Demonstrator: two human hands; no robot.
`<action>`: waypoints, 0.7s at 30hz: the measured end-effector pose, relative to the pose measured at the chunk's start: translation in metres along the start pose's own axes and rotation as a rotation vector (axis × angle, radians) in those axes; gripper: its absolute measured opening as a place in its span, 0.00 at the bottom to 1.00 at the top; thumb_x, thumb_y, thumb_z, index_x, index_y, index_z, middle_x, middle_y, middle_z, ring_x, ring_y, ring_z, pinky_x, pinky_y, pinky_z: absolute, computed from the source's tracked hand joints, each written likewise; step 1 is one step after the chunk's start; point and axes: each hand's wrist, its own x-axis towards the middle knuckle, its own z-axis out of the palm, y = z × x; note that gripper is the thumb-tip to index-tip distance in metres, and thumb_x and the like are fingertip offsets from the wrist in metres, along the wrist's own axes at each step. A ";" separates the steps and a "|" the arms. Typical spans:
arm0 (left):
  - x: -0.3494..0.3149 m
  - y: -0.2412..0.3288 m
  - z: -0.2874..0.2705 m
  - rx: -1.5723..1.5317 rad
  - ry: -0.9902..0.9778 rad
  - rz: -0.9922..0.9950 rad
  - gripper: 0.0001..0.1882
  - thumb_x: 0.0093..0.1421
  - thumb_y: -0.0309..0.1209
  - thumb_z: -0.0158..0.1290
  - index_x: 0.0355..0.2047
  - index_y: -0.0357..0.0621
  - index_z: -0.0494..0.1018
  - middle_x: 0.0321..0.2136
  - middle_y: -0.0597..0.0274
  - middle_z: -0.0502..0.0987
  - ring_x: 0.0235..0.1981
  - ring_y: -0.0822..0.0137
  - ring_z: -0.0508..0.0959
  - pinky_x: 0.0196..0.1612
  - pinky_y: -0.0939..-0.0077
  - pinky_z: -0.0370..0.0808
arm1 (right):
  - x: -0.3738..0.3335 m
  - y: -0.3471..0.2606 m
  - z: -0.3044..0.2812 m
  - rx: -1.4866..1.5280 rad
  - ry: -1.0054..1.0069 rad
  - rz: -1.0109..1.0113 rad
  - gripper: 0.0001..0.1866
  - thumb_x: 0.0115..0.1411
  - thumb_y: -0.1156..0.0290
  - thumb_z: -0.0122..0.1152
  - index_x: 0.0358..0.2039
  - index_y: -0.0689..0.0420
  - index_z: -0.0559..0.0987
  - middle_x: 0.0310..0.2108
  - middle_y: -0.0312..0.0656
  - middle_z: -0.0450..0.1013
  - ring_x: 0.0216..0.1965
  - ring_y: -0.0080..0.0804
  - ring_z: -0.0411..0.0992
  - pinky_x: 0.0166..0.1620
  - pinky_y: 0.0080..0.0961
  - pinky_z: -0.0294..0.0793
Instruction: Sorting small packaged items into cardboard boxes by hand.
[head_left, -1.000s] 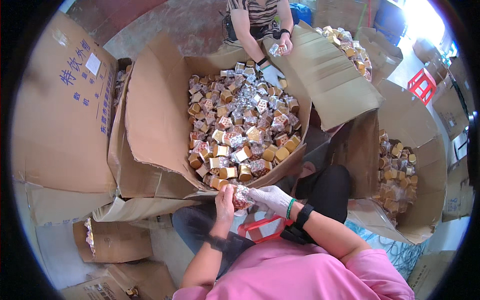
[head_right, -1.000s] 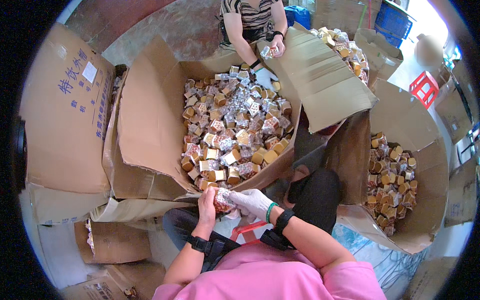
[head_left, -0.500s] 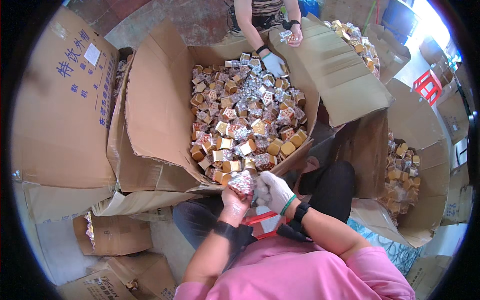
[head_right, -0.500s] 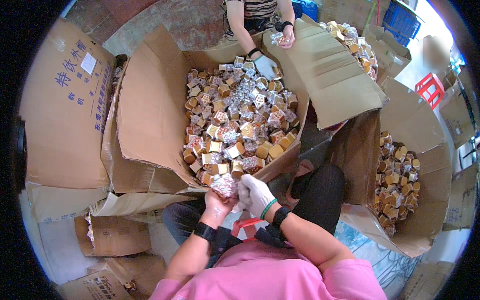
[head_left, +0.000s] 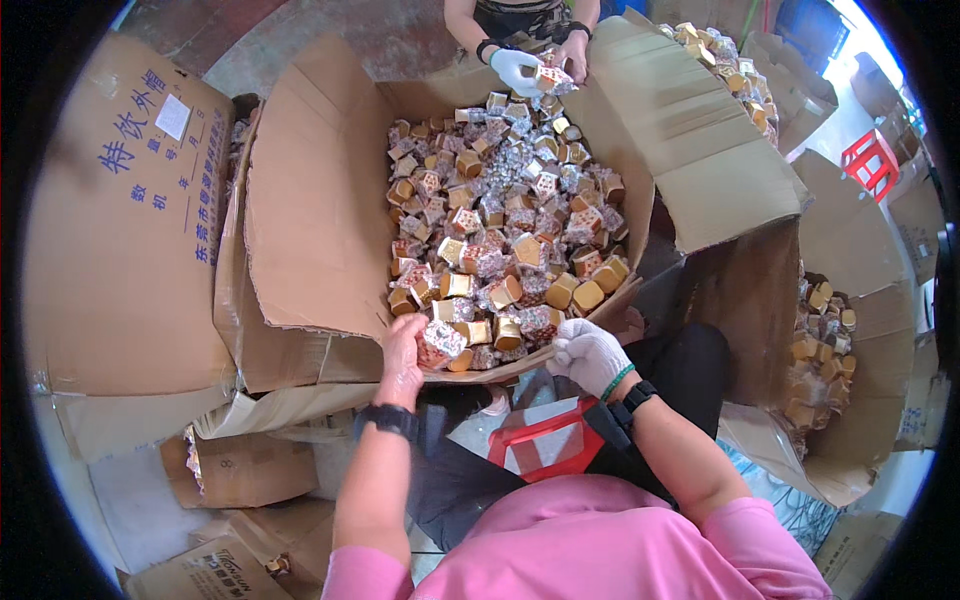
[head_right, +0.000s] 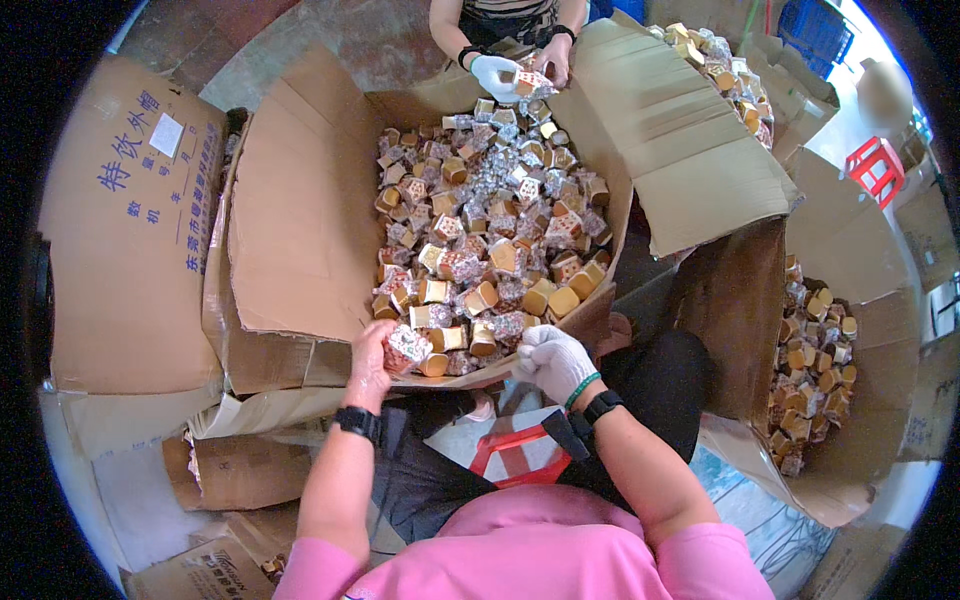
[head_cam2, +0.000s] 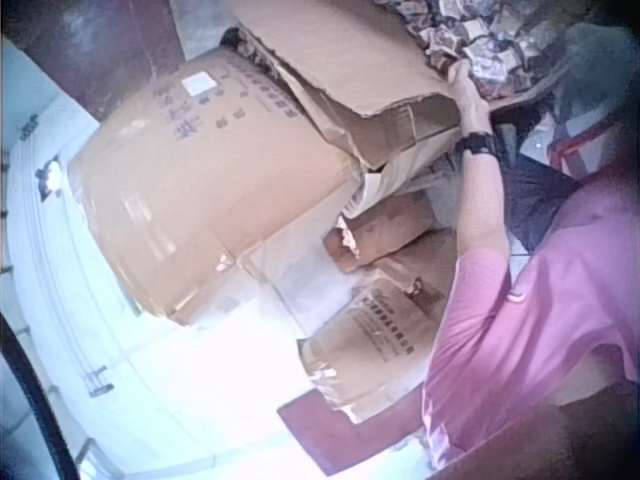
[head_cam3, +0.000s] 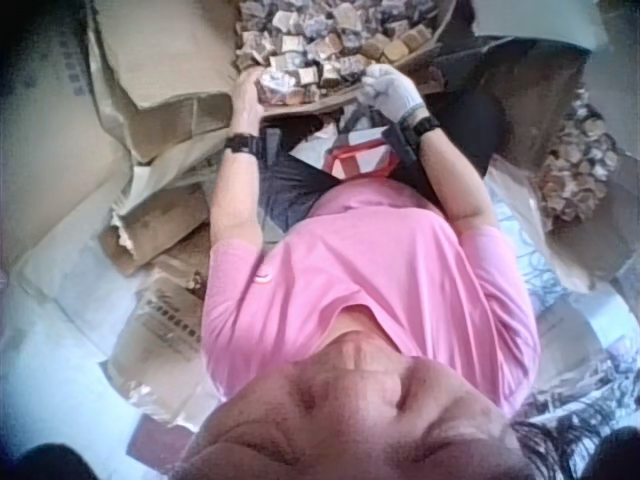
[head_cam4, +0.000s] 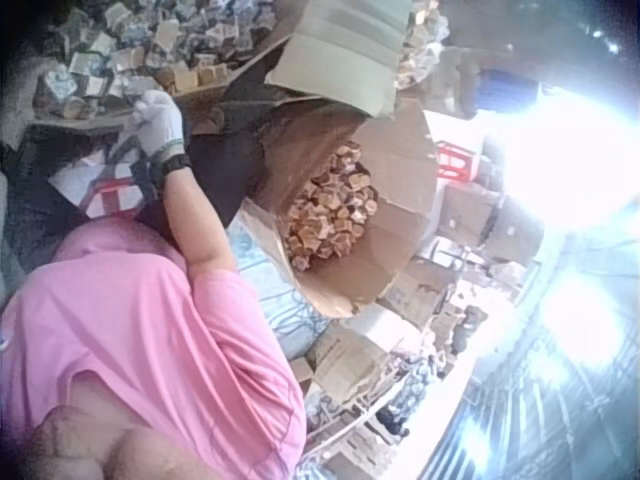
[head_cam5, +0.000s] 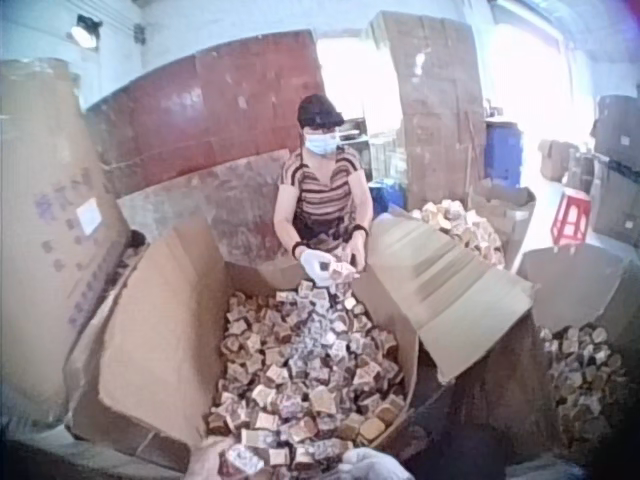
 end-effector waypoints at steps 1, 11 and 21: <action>0.008 0.014 0.003 0.004 0.002 -0.007 0.07 0.53 0.29 0.47 0.31 0.44 0.72 0.23 0.62 0.74 0.26 0.64 0.76 0.30 0.68 0.74 | -0.002 -0.001 0.001 -0.045 0.047 0.007 0.08 0.43 0.83 0.46 0.26 0.56 0.66 0.22 0.35 0.62 0.23 0.28 0.63 0.35 0.32 0.67; 0.050 0.008 0.038 2.193 -0.371 0.482 0.16 0.47 0.28 0.53 0.38 0.46 0.68 0.36 0.55 0.72 0.35 0.55 0.76 0.31 0.60 0.73 | 0.000 -0.004 -0.021 -0.052 0.022 0.061 0.04 0.39 0.79 0.48 0.21 0.59 0.67 0.21 0.39 0.63 0.20 0.31 0.62 0.34 0.34 0.69; 0.066 -0.004 0.032 2.081 -0.275 0.550 0.11 0.47 0.29 0.52 0.33 0.44 0.69 0.32 0.57 0.75 0.33 0.53 0.76 0.34 0.59 0.73 | 0.000 -0.011 -0.028 -0.025 -0.044 0.074 0.05 0.46 0.71 0.49 0.24 0.59 0.69 0.18 0.38 0.62 0.18 0.29 0.60 0.27 0.31 0.68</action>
